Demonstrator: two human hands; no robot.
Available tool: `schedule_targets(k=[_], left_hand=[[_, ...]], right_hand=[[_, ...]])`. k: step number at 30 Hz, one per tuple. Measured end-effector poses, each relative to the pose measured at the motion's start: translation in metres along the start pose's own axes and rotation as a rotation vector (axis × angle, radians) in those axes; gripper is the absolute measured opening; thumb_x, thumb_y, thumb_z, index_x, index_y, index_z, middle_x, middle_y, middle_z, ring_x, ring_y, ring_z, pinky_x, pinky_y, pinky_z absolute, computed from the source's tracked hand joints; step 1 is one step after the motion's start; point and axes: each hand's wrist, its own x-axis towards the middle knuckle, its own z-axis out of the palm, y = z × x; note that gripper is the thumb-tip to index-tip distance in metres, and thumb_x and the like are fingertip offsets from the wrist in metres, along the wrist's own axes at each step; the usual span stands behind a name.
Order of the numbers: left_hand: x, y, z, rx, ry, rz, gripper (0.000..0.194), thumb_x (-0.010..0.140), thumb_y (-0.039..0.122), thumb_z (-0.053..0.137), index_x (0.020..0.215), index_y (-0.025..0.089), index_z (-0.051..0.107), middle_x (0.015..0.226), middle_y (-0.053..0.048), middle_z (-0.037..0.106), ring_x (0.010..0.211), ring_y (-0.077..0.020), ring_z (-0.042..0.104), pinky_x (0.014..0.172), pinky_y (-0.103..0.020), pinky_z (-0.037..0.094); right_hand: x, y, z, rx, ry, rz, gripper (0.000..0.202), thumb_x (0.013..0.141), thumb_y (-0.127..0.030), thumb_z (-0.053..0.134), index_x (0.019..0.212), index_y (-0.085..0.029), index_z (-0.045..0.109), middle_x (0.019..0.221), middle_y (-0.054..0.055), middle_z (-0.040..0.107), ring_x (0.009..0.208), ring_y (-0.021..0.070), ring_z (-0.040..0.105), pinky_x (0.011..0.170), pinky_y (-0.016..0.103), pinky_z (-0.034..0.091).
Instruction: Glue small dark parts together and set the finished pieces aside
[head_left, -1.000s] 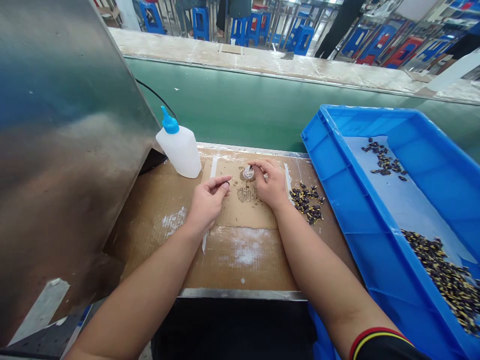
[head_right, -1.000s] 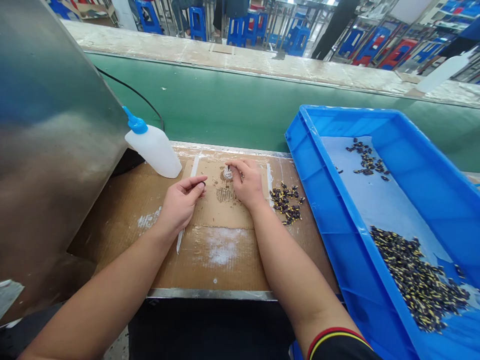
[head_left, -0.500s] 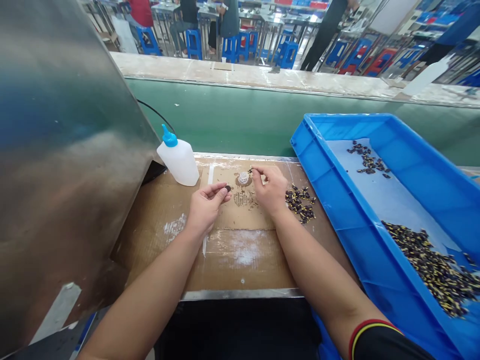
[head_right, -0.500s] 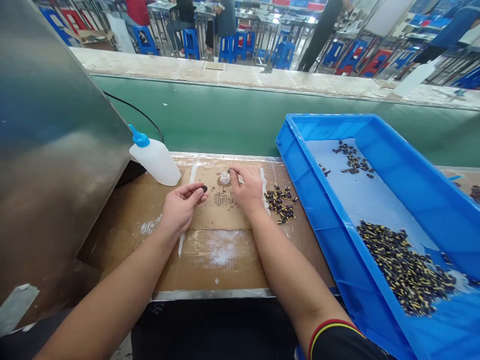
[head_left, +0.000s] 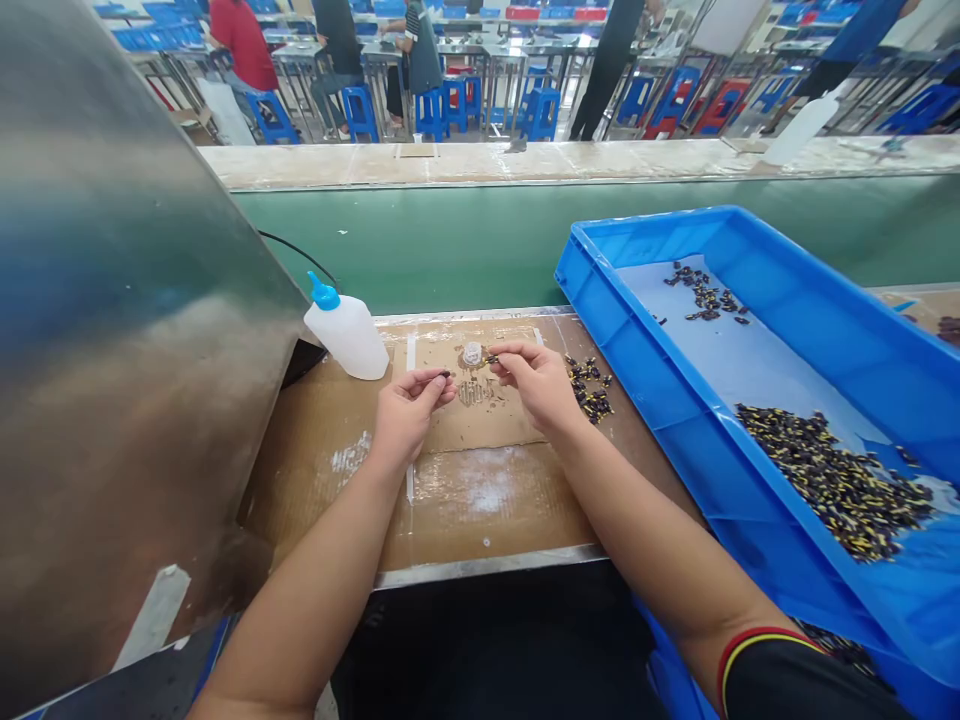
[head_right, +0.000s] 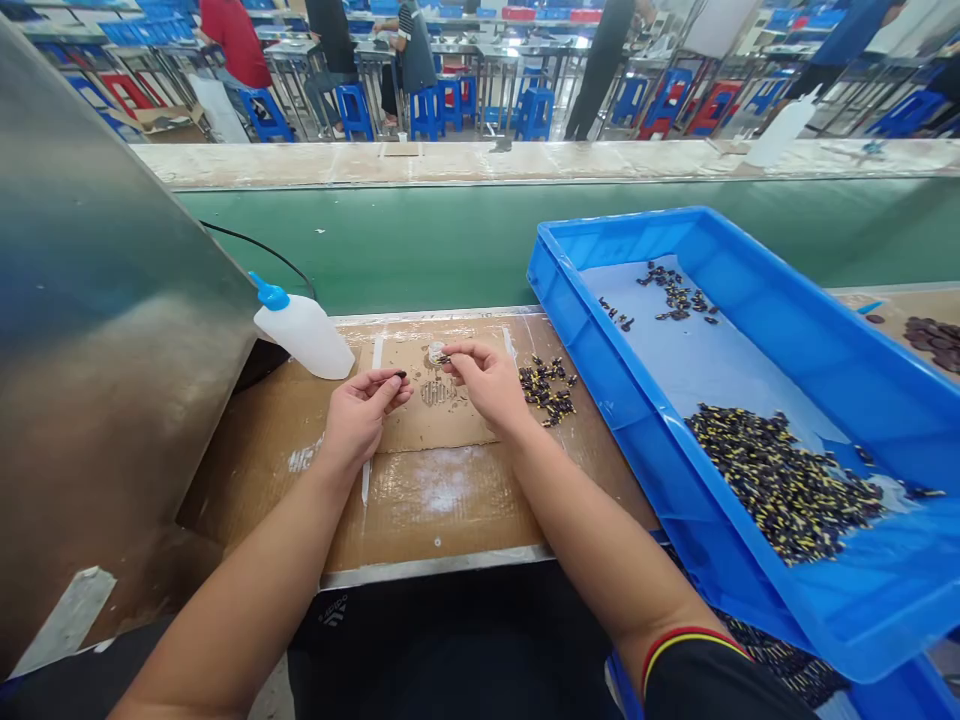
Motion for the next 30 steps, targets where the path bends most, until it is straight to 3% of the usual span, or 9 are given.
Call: schedule_targets(k=[3,6,13,23,30], left_hand=[[-0.002,0.000,0.003,-0.009,-0.014,-0.037,0.052,0.063,0.042,0.099,0.098,0.011,0.077,0.090,-0.011,0.078,0.079,-0.0151,0.075,0.083,-0.028,0.063],[-0.005,0.001,0.007,-0.057,-0.004,-0.088,0.051,0.061,0.042,0.100,0.094,0.011,0.076,0.089,-0.010,0.078,0.079,-0.0146,0.074,0.082,-0.026,0.063],[-0.004,0.008,0.005,-0.246,0.026,-0.201,0.036,0.061,0.029,0.098,0.083,0.014,0.074,0.091,-0.006,0.079,0.086,-0.0135,0.075,0.082,-0.019,0.061],[-0.009,0.011,0.003,-0.185,0.006,-0.123,0.025,0.066,0.030,0.092,0.079,0.019,0.074,0.091,-0.003,0.078,0.082,-0.0109,0.071,0.082,-0.021,0.059],[-0.014,0.014,0.006,-0.215,-0.031,-0.119,0.026,0.061,0.030,0.095,0.074,0.019,0.075,0.085,-0.002,0.077,0.076,-0.0089,0.068,0.076,-0.018,0.058]], right_hand=[[-0.008,0.010,0.002,0.114,-0.086,0.079,0.032,0.083,-0.044,0.078,0.105,-0.021,0.077,0.100,0.007,0.079,0.095,0.0196,0.076,0.074,0.029,0.061],[-0.015,0.014,0.007,0.183,-0.113,0.054,0.038,0.082,-0.048,0.084,0.109,-0.022,0.077,0.106,0.009,0.079,0.102,0.0211,0.076,0.084,0.032,0.062],[-0.034,0.007,0.022,0.085,-0.091,-0.110,0.030,0.091,-0.048,0.079,0.106,-0.022,0.079,0.102,0.007,0.080,0.088,0.0192,0.075,0.084,0.035,0.063],[-0.048,0.001,0.032,0.055,-0.072,-0.248,0.015,0.092,-0.037,0.079,0.103,-0.028,0.082,0.105,0.003,0.080,0.097,0.0215,0.077,0.094,0.042,0.066],[-0.052,-0.002,0.033,0.049,-0.083,-0.276,0.013,0.094,-0.031,0.077,0.106,-0.029,0.082,0.108,0.002,0.080,0.099,0.0212,0.077,0.094,0.041,0.066]])
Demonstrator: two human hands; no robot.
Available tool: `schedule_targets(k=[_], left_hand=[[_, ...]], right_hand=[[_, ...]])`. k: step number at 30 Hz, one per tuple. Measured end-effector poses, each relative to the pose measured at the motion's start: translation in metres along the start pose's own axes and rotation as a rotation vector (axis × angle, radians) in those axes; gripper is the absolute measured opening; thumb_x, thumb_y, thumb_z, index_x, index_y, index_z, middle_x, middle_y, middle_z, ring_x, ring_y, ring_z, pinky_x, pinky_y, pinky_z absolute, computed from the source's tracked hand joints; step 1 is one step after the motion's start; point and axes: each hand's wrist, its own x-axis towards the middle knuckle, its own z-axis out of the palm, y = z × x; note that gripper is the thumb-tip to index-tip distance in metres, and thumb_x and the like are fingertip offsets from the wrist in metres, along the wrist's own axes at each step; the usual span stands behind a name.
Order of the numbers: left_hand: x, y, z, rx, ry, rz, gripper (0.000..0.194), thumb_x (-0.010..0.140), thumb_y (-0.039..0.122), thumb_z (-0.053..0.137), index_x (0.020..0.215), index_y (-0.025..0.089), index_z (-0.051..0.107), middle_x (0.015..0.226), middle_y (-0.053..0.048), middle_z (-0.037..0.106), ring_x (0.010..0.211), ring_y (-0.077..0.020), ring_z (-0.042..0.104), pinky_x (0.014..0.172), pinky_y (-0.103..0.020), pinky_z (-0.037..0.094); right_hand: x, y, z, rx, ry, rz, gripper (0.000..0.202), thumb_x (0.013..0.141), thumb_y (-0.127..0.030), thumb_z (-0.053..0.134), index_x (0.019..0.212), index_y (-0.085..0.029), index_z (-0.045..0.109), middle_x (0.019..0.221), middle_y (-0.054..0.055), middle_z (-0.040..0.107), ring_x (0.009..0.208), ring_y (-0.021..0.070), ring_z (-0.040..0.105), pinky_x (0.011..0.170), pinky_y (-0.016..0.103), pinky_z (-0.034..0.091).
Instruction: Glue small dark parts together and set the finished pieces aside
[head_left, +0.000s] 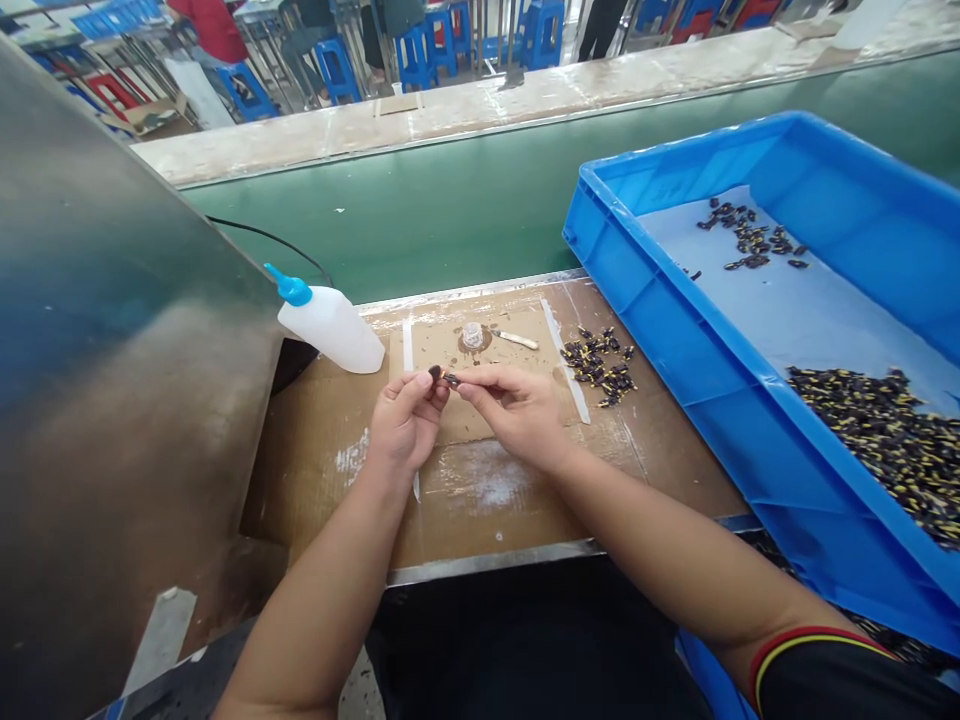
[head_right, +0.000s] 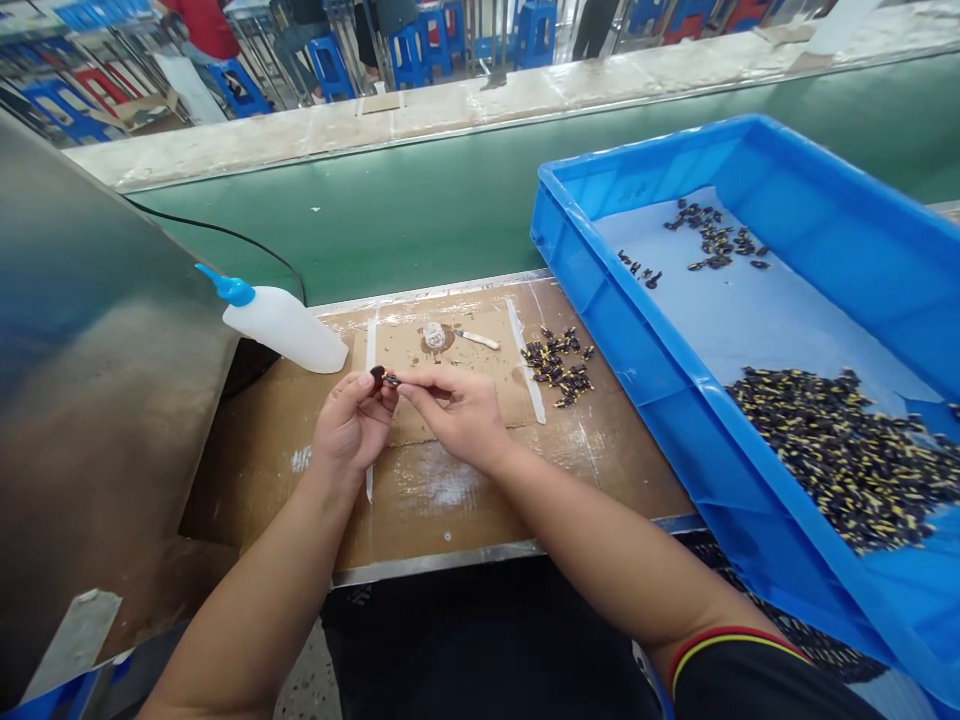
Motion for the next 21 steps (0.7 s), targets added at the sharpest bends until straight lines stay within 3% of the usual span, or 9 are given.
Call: schedule_targets(k=[21], left_hand=[[-0.0021,0.0007,0.0020,0.049,-0.037,0.014,0.026,0.061,0.035,0.097,0.071,0.021,0.078,0.083,-0.003,0.076,0.071,-0.0102,0.065,0.076,-0.023,0.056]], right_hand=[[0.0000,-0.0052,-0.0026,-0.118,-0.034,-0.054,0.018,0.096,-0.023,0.073,0.109,-0.033,0.081,0.111,-0.001,0.079,0.100,0.0206,0.076,0.092,0.041,0.066]])
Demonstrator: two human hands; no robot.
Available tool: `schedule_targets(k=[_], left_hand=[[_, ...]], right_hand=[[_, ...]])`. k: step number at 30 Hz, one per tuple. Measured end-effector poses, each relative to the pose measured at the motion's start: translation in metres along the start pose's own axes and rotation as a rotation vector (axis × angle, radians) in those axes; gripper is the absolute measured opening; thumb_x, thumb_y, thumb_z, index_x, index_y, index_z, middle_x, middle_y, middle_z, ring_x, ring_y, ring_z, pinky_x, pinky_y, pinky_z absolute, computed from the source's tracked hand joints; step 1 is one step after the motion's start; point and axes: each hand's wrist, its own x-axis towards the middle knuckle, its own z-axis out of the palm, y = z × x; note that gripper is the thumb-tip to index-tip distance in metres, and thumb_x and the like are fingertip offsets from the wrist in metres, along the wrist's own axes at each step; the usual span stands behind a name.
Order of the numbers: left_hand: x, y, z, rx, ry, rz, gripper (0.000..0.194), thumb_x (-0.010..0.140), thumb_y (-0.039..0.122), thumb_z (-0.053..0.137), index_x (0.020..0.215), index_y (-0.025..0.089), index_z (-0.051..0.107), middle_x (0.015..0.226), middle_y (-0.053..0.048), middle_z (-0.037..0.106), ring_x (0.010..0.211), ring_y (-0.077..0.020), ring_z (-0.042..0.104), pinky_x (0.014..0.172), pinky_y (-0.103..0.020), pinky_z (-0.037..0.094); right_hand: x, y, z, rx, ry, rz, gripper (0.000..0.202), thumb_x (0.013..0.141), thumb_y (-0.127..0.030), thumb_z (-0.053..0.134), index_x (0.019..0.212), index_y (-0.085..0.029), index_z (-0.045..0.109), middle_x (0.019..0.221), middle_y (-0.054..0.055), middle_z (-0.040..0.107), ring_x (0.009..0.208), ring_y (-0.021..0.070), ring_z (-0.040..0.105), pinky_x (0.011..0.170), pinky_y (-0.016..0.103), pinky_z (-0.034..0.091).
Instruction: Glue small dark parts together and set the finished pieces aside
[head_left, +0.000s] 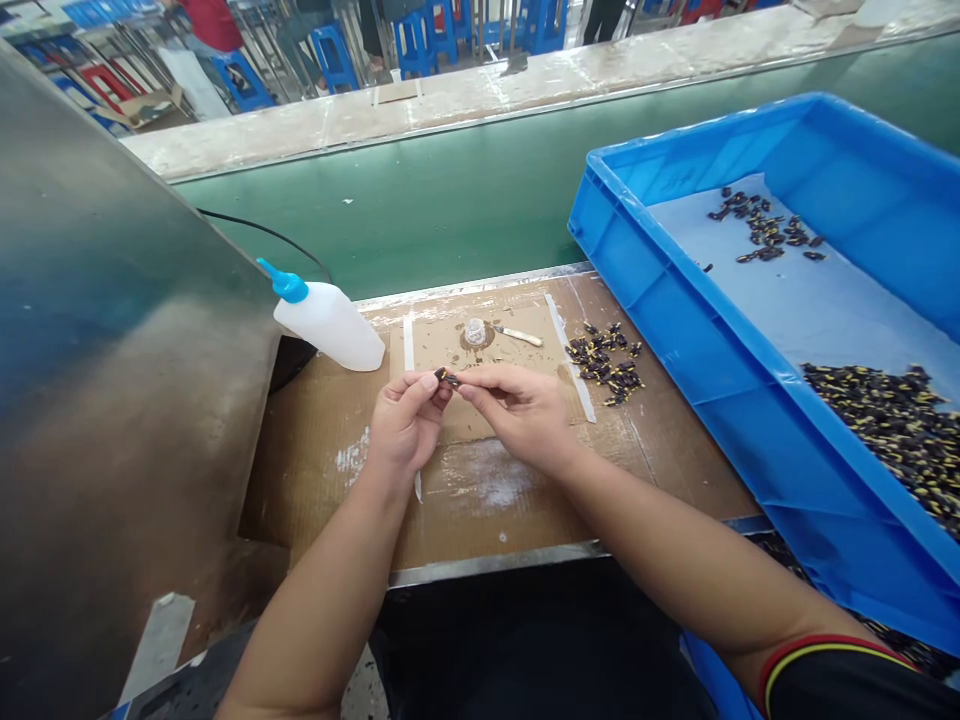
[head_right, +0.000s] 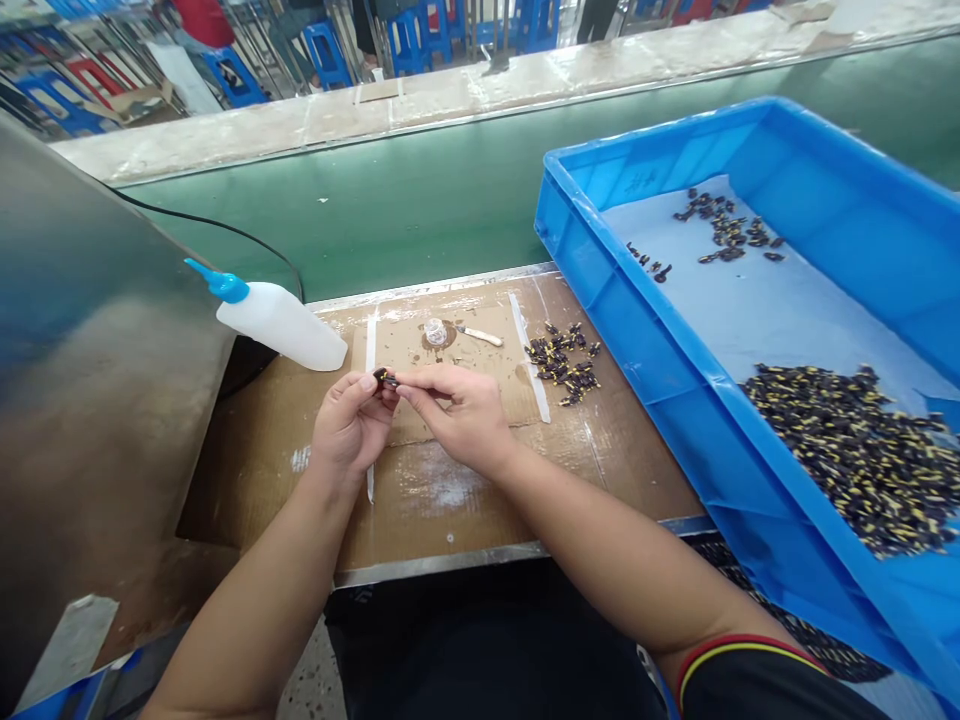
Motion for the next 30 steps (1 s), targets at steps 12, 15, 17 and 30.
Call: schedule_targets(k=[12,15,17,30], left_hand=[[-0.001,0.000,0.000,0.025,-0.027,0.045,0.026,0.063,0.033,0.099,0.071,0.020,0.078,0.086,-0.004,0.078,0.073,-0.0095,0.066,0.075,-0.020,0.056],[-0.002,-0.003,-0.001,0.027,-0.017,0.071,0.025,0.064,0.033,0.098,0.072,0.019,0.078,0.087,-0.005,0.078,0.076,-0.0107,0.069,0.075,-0.020,0.057],[-0.003,-0.005,0.000,0.041,-0.017,0.108,0.023,0.067,0.031,0.097,0.073,0.019,0.079,0.089,-0.006,0.078,0.078,-0.0114,0.070,0.077,-0.021,0.058],[0.001,-0.010,-0.009,0.383,-0.170,0.486,0.016,0.085,0.027,0.083,0.102,0.027,0.082,0.136,-0.010,0.065,0.132,-0.0272,0.061,0.088,-0.033,0.065]], right_hand=[[0.001,0.006,-0.004,-0.019,-0.017,-0.007,0.015,0.097,-0.023,0.072,0.109,-0.028,0.081,0.110,0.001,0.080,0.099,0.0197,0.076,0.094,0.038,0.065],[0.002,0.004,-0.005,-0.052,-0.025,-0.065,0.016,0.097,-0.019,0.072,0.109,-0.026,0.081,0.111,0.001,0.080,0.100,0.0181,0.076,0.094,0.035,0.065],[0.003,0.002,-0.006,-0.097,-0.030,-0.104,0.017,0.097,-0.017,0.071,0.109,-0.026,0.081,0.111,0.001,0.080,0.099,0.0175,0.077,0.095,0.035,0.064],[0.008,0.002,-0.011,-0.236,0.018,-0.145,0.016,0.098,-0.017,0.068,0.107,-0.025,0.079,0.109,0.002,0.080,0.100,0.0184,0.076,0.092,0.036,0.064]])
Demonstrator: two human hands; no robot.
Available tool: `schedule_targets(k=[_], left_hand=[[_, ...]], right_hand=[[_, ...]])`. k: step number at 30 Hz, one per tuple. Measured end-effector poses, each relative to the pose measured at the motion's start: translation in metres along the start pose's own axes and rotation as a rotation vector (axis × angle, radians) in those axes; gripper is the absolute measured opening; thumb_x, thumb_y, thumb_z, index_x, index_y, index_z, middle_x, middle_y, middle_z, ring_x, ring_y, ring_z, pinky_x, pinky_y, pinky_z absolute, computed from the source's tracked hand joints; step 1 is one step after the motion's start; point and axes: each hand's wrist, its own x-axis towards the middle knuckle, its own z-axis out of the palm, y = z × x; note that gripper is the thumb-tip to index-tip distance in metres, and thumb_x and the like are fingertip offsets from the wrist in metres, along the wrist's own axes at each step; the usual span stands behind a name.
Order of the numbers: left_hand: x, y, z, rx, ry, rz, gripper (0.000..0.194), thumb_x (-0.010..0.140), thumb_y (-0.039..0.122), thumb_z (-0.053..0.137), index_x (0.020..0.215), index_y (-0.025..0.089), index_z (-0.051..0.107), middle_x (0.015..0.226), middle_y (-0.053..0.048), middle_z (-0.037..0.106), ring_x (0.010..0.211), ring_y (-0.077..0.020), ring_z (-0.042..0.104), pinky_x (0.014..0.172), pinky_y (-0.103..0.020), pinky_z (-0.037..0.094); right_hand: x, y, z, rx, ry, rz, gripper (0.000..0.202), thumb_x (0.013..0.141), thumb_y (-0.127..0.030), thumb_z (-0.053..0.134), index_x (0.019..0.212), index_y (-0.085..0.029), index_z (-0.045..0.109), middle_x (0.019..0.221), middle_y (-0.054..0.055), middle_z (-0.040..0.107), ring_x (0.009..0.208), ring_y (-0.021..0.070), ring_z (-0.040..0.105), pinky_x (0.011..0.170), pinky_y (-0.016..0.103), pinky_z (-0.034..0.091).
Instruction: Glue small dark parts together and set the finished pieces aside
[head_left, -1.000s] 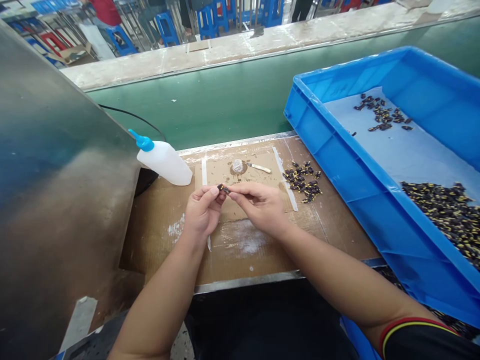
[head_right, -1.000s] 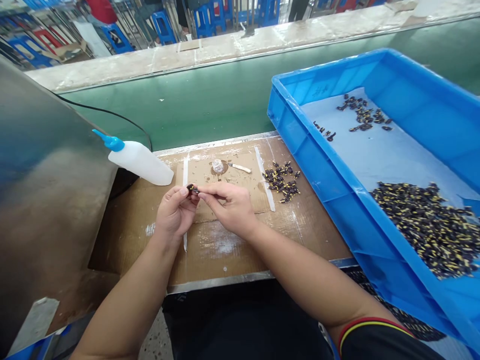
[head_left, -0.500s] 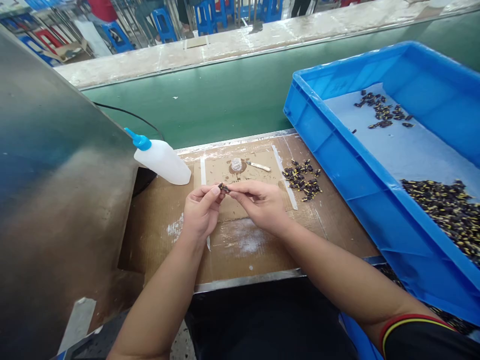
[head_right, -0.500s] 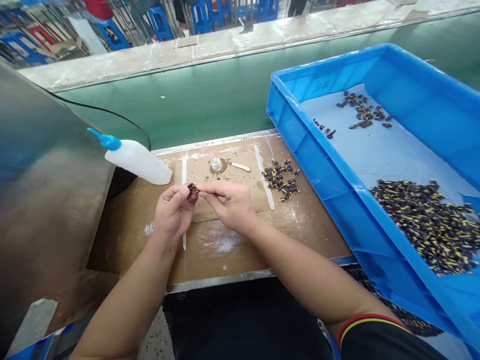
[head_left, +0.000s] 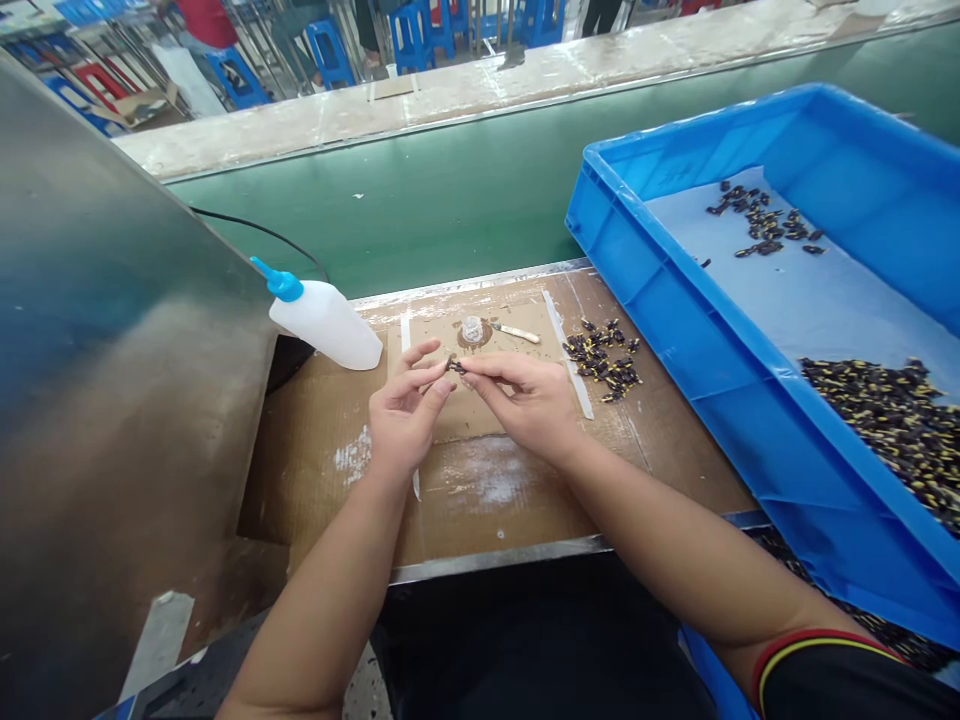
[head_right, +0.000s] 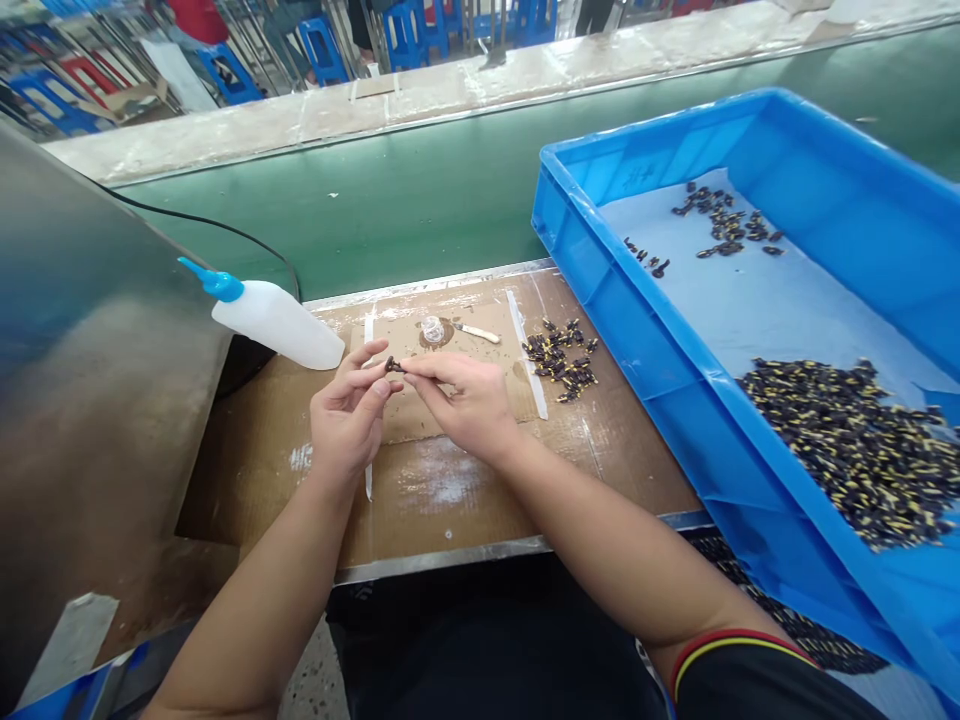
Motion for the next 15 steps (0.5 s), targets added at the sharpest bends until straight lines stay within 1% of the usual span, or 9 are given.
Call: schedule_targets(k=[3,5,7,9,11,15], left_hand=[[0.003,-0.003,-0.006,0.137,-0.070,0.111,0.024,0.089,0.026,0.080,0.112,0.030,0.080,0.144,-0.010,0.059,0.124,-0.0245,0.064,0.093,-0.037,0.064],[0.004,-0.003,-0.008,0.199,-0.110,0.136,0.027,0.090,0.026,0.078,0.117,0.030,0.079,0.147,-0.011,0.057,0.120,-0.0234,0.065,0.093,-0.037,0.064],[0.005,-0.002,-0.008,0.231,-0.139,0.141,0.029,0.091,0.027,0.077,0.120,0.030,0.078,0.147,-0.011,0.056,0.120,-0.0232,0.064,0.091,-0.036,0.064],[0.004,-0.001,-0.008,0.247,-0.152,0.147,0.031,0.091,0.027,0.077,0.121,0.031,0.077,0.147,-0.011,0.056,0.119,-0.0229,0.064,0.088,-0.035,0.064],[0.004,-0.001,-0.007,0.256,-0.152,0.160,0.032,0.091,0.027,0.077,0.122,0.031,0.077,0.146,-0.011,0.056,0.117,-0.0228,0.064,0.086,-0.034,0.064],[0.002,0.001,-0.006,0.307,-0.144,0.168,0.031,0.090,0.028,0.077,0.121,0.030,0.077,0.145,-0.012,0.058,0.117,-0.0225,0.064,0.086,-0.032,0.063]], right_hand=[[0.002,0.001,-0.001,0.017,0.045,0.006,0.016,0.098,-0.018,0.066,0.108,-0.023,0.077,0.107,0.004,0.079,0.097,0.0174,0.075,0.085,0.033,0.064],[0.003,0.003,-0.002,0.016,0.072,0.019,0.014,0.098,-0.020,0.067,0.108,-0.023,0.076,0.105,0.004,0.079,0.095,0.0170,0.074,0.083,0.033,0.063],[0.004,0.005,-0.003,0.012,0.089,0.010,0.011,0.097,-0.022,0.068,0.105,-0.023,0.075,0.105,0.004,0.078,0.097,0.0176,0.073,0.086,0.034,0.063],[0.005,0.007,-0.003,0.008,0.095,-0.028,0.006,0.097,-0.022,0.069,0.099,-0.023,0.074,0.104,0.004,0.078,0.099,0.0184,0.073,0.089,0.036,0.062],[0.007,0.008,-0.003,0.009,0.089,-0.065,0.006,0.096,-0.020,0.069,0.094,-0.023,0.073,0.103,0.004,0.077,0.100,0.0185,0.072,0.092,0.038,0.062],[0.011,0.004,-0.006,0.110,0.073,-0.061,0.006,0.095,-0.019,0.067,0.097,-0.021,0.073,0.104,0.006,0.074,0.099,0.0177,0.071,0.089,0.033,0.063]])
